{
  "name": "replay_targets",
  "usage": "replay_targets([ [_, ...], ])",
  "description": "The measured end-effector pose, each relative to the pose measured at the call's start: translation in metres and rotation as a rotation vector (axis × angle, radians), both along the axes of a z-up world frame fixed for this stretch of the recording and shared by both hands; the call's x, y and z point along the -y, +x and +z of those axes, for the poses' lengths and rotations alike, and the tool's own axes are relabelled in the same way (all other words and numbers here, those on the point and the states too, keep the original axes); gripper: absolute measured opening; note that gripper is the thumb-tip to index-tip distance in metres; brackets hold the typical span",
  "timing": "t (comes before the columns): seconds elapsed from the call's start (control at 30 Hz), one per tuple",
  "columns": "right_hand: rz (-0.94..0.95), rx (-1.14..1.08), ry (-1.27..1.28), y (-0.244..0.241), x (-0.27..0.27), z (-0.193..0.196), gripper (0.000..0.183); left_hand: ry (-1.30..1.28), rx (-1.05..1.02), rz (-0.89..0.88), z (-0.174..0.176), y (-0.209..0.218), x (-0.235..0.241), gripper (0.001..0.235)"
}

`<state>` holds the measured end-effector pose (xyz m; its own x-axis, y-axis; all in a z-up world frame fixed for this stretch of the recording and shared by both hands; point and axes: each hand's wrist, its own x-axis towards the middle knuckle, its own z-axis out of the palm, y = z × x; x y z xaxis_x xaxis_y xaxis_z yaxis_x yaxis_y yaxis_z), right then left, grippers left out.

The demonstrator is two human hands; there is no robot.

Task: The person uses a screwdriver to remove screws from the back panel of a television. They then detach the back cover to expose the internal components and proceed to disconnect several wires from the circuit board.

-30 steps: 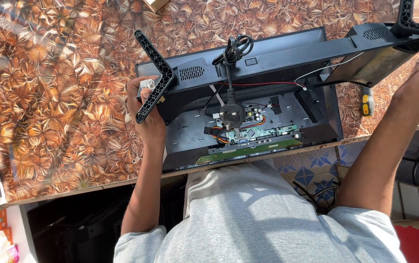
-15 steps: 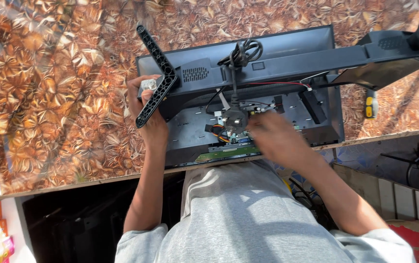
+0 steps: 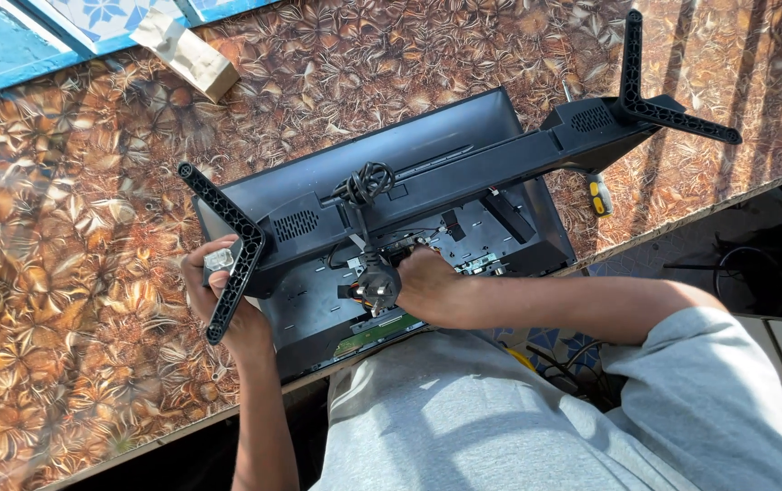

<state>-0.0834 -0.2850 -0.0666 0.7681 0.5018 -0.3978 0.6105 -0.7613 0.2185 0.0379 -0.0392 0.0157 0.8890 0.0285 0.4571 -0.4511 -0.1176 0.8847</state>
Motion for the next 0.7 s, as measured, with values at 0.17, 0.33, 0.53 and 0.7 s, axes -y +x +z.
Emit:
replay_targets([
  [0.17, -0.010, -0.166, -0.023, -0.003, 0.001, -0.008, 0.014, -0.052, -0.001, 0.001, 0.004, -0.003, 0.006, 0.067],
  [0.33, -0.136, -0.083, 0.170, -0.016, -0.003, 0.005, 0.013, -0.087, -0.038, 0.025, 0.005, -0.005, 0.009, 0.069],
  [0.53, -0.335, -0.003, 0.482, -0.036, 0.012, -0.034, 0.015, -0.070, -0.019, -0.003, 0.003, -0.008, 0.006, 0.066],
  [0.7, -0.420, -0.048, 0.605, -0.032, 0.006, 0.032, 0.017, -0.069, -0.022, -0.031, 0.005, -0.009, 0.010, 0.065],
])
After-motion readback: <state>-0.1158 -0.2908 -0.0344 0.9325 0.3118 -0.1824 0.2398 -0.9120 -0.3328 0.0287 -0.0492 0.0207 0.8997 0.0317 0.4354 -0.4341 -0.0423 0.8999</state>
